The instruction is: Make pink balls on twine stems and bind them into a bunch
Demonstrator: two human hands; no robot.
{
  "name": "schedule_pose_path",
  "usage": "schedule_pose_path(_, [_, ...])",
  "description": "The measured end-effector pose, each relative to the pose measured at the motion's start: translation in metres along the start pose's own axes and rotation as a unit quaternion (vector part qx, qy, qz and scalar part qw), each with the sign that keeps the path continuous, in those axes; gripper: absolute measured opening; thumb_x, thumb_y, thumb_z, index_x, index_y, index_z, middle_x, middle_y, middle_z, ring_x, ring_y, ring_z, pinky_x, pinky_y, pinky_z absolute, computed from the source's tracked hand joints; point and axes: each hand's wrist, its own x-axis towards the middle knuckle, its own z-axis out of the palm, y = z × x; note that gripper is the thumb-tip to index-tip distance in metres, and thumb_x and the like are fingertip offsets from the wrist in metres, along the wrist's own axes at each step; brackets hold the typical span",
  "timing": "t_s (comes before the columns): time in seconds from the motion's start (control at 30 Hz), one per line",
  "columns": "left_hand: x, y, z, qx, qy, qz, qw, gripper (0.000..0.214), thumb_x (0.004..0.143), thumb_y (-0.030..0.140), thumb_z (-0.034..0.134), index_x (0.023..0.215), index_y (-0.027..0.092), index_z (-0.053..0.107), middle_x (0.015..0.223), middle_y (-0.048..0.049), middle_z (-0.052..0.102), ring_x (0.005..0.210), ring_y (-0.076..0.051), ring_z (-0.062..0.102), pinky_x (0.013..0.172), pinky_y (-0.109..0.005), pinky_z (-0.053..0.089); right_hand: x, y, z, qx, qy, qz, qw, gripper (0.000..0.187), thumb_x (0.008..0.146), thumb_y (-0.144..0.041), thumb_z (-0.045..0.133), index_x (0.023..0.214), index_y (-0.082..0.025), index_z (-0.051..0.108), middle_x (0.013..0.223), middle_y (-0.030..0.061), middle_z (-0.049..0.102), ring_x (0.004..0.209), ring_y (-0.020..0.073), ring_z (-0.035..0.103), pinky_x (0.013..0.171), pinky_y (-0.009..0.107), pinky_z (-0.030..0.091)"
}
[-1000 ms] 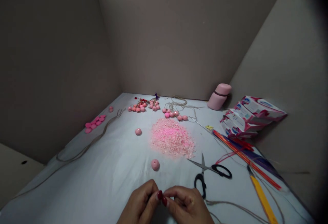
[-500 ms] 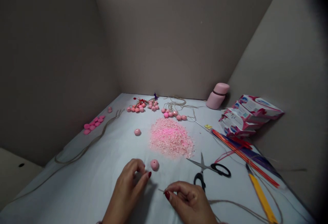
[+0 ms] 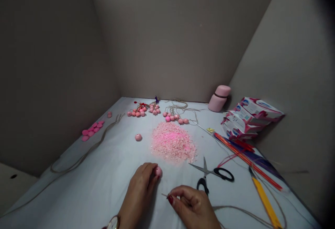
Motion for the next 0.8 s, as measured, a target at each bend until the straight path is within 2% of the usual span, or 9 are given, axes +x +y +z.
schedule_pose_path(0.17, [0.004, 0.001, 0.002, -0.004, 0.015, -0.015, 1.0, 0.016, 0.087, 0.026, 0.047, 0.084, 0.02, 0.061, 0.082, -0.0062, 0.061, 0.078, -0.023, 0.053, 0.074, -0.036, 0.039, 0.0, -0.002, -0.002, 0.001, 0.006, 0.001, 1.0, 0.029, 0.073, -0.039, 0.054, 0.067, -0.014, 0.067, 0.046, -0.0066, 0.028, 0.044, 0.0082, 0.023, 0.043, 0.022, 0.014])
schedule_pose_path(0.23, [0.003, 0.004, 0.001, -0.12, 0.024, -0.068, 0.99, 0.014, 0.086, 0.029, 0.052, 0.085, 0.019, 0.062, 0.082, -0.0051, 0.062, 0.078, -0.02, 0.054, 0.074, -0.033, 0.041, 0.001, -0.002, -0.005, -0.003, 0.018, -0.007, 1.0, 0.03, 0.074, -0.04, 0.054, 0.067, -0.014, 0.067, 0.046, -0.0063, 0.028, 0.044, 0.0085, 0.023, 0.043, 0.023, 0.014])
schedule_pose_path(0.27, [0.001, 0.006, 0.0, -0.215, 0.023, -0.116, 0.969, 0.014, 0.084, 0.03, 0.056, 0.09, 0.018, 0.063, 0.084, -0.0045, 0.063, 0.079, -0.018, 0.056, 0.075, -0.031, 0.043, 0.001, -0.002, -0.006, -0.007, 0.028, -0.016, 0.999, 0.03, 0.075, -0.041, 0.053, 0.068, -0.015, 0.068, 0.046, -0.0062, 0.028, 0.044, 0.0086, 0.023, 0.043, 0.023, 0.015])
schedule_pose_path(0.3, [-0.001, 0.008, -0.001, -0.322, 0.016, -0.173, 0.93, 0.017, 0.083, 0.028, 0.059, 0.095, 0.017, 0.063, 0.086, -0.004, 0.065, 0.078, -0.016, 0.058, 0.074, -0.027, 0.045, 0.0, -0.002, -0.007, -0.01, 0.042, -0.025, 0.999, 0.031, 0.075, -0.041, 0.053, 0.069, -0.015, 0.068, 0.046, -0.0059, 0.029, 0.044, 0.0088, 0.023, 0.043, 0.023, 0.016])
schedule_pose_path(0.37, [-0.008, 0.012, -0.003, -0.511, 0.0, -0.282, 0.812, 0.023, 0.081, 0.022, 0.063, 0.102, 0.015, 0.064, 0.087, -0.0042, 0.068, 0.074, -0.011, 0.063, 0.072, -0.021, 0.049, 0.0, -0.002, -0.009, -0.014, 0.071, -0.047, 0.996, 0.031, 0.077, -0.042, 0.053, 0.07, -0.016, 0.069, 0.046, -0.0047, 0.033, 0.043, 0.0094, 0.026, 0.042, 0.023, 0.019])
schedule_pose_path(0.43, [-0.015, 0.015, -0.003, -0.616, -0.005, -0.343, 0.709, 0.023, 0.08, 0.013, 0.063, 0.102, 0.011, 0.065, 0.086, -0.0065, 0.07, 0.071, -0.01, 0.067, 0.071, -0.02, 0.052, -0.001, -0.002, -0.011, -0.022, 0.089, -0.065, 0.994, 0.03, 0.078, -0.041, 0.052, 0.071, -0.018, 0.069, 0.045, -0.0034, 0.039, 0.042, 0.0102, 0.031, 0.041, 0.023, 0.024])
schedule_pose_path(0.53, [-0.021, 0.018, 0.0, -0.677, -0.002, -0.364, 0.64, 0.015, 0.079, 0.005, 0.062, 0.092, 0.004, 0.069, 0.081, -0.0108, 0.073, 0.07, -0.013, 0.07, 0.069, -0.02, 0.055, -0.003, -0.003, -0.012, -0.049, 0.092, -0.091, 0.99, 0.028, 0.079, -0.039, 0.052, 0.072, -0.019, 0.07, 0.042, -0.0029, 0.044, 0.039, 0.0106, 0.035, 0.039, 0.022, 0.027])
schedule_pose_path(0.63, [-0.022, 0.022, 0.002, -0.689, 0.012, -0.361, 0.629, 0.013, 0.077, 0.004, 0.064, 0.087, 0.003, 0.071, 0.08, -0.0127, 0.074, 0.069, -0.014, 0.071, 0.068, -0.02, 0.057, -0.005, -0.004, -0.012, -0.075, 0.095, -0.127, 0.985, 0.026, 0.08, -0.036, 0.052, 0.071, -0.019, 0.069, 0.044, -0.002, 0.051, 0.038, 0.0103, 0.039, 0.038, 0.021, 0.029])
schedule_pose_path(0.8, [-0.021, 0.031, -0.002, -0.659, 0.009, -0.364, 0.658, 0.022, 0.061, 0.01, 0.08, 0.082, 0.007, 0.074, 0.076, -0.009, 0.075, 0.067, -0.014, 0.07, 0.066, -0.019, 0.057, -0.007, -0.006, -0.012, -0.099, 0.105, -0.162, 0.976, 0.023, 0.08, -0.031, 0.053, 0.071, -0.018, 0.069, 0.049, 0.0, 0.06, 0.039, 0.011, 0.048, 0.038, 0.02, 0.035])
